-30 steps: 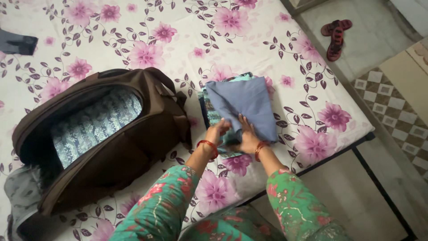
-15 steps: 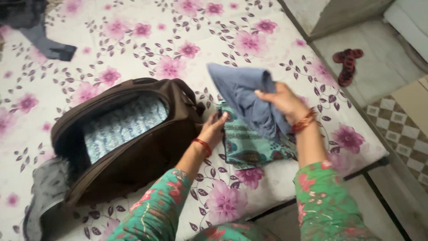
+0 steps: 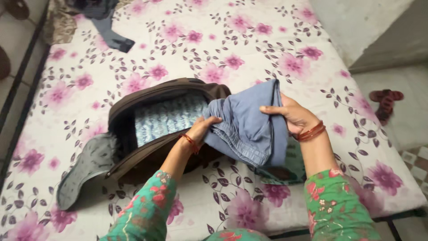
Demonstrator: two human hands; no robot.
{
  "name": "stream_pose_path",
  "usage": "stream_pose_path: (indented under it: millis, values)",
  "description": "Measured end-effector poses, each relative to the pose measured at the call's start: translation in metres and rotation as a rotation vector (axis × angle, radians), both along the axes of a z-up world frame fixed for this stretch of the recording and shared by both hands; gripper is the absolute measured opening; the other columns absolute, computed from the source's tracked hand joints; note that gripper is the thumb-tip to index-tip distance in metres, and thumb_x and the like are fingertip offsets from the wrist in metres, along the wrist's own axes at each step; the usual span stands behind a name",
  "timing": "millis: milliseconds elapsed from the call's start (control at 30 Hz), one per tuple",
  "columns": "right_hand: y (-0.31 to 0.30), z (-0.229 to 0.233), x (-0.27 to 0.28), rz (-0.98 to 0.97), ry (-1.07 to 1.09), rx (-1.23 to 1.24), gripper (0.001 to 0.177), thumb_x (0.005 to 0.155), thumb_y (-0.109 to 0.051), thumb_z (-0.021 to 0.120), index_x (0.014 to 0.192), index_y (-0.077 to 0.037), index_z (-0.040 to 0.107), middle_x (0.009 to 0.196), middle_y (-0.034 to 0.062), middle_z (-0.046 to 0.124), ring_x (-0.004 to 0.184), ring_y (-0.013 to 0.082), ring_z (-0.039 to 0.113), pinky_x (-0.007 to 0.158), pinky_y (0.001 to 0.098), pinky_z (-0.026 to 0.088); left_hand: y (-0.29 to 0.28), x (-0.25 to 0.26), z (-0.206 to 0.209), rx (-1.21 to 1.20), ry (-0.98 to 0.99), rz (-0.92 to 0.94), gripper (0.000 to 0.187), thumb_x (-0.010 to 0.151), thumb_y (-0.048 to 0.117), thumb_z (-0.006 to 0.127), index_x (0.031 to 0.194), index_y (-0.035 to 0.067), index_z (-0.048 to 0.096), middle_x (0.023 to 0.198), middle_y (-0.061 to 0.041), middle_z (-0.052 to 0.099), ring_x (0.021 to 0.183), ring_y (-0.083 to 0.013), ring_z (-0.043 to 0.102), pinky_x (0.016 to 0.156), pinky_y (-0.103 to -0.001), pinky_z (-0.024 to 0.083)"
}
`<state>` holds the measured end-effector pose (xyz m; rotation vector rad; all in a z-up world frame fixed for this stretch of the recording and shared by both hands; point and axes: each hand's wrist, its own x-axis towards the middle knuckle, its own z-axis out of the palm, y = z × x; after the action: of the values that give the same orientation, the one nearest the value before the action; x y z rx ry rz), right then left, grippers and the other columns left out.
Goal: The person packs folded clothes and a towel into a travel bag on a bed, zips it closed, and pats the top of the bag.
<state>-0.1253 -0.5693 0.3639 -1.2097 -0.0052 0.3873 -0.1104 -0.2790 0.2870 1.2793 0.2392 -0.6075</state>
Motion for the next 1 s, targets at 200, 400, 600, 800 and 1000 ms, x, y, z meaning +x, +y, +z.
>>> stream_pose_path:
  millis: [200,400,600,800,1000]
  values:
    - [0.054,0.043,0.038,0.065,0.079,0.057,0.054,0.086,-0.009,0.075,0.137,-0.001,0.059,0.114,0.0093,0.07,0.096,0.0192,0.068,0.085,0.034,0.055,0.082,-0.01,0.049,-0.286,-0.006,0.138,0.031,0.081,0.029,0.073,0.1,0.005,0.068,0.088,-0.006,0.073,0.078,-0.0191,0.071,0.075,-0.035,0.06]
    - [0.144,-0.045,0.088,0.221,0.185,0.115,0.044,0.082,-0.019,0.078,0.121,-0.004,0.067,0.108,0.0058,0.072,0.092,0.0152,0.072,0.089,0.0334,0.059,0.178,-0.016,0.031,0.025,0.149,0.283,0.029,0.079,0.028,0.069,0.097,0.005,0.067,0.086,-0.008,0.073,0.073,-0.0228,0.07,0.073,-0.037,0.059]
    - [0.193,-0.158,0.122,0.139,0.212,-0.547,0.02,0.081,-0.015,0.074,0.081,0.004,0.073,0.081,0.0076,0.073,0.072,0.015,0.065,0.062,0.0308,0.052,0.227,0.001,-0.054,0.341,0.188,0.171,0.034,0.08,0.04,0.062,0.092,0.01,0.074,0.084,-0.007,0.073,0.071,-0.0187,0.066,0.07,-0.032,0.053]
    - [0.202,-0.187,0.186,0.174,-0.012,-0.432,0.032,0.084,-0.011,0.068,0.107,0.01,0.072,0.092,0.0134,0.068,0.073,0.0157,0.06,0.062,0.0324,0.05,0.241,0.047,-0.06,0.273,0.029,0.201,0.038,0.081,0.034,0.068,0.098,0.0,0.066,0.088,-0.011,0.066,0.076,-0.0263,0.06,0.072,-0.041,0.052]
    - [0.195,-0.262,0.189,0.166,-0.17,-0.832,0.076,0.084,-0.022,0.077,0.147,0.006,0.044,0.141,0.0242,0.056,0.119,0.0244,0.057,0.1,0.0343,0.047,0.247,0.055,-0.127,0.671,-0.017,0.061,0.072,0.074,0.041,0.077,0.129,-0.001,0.056,0.124,-0.019,0.063,0.11,-0.0303,0.061,0.094,-0.04,0.05]
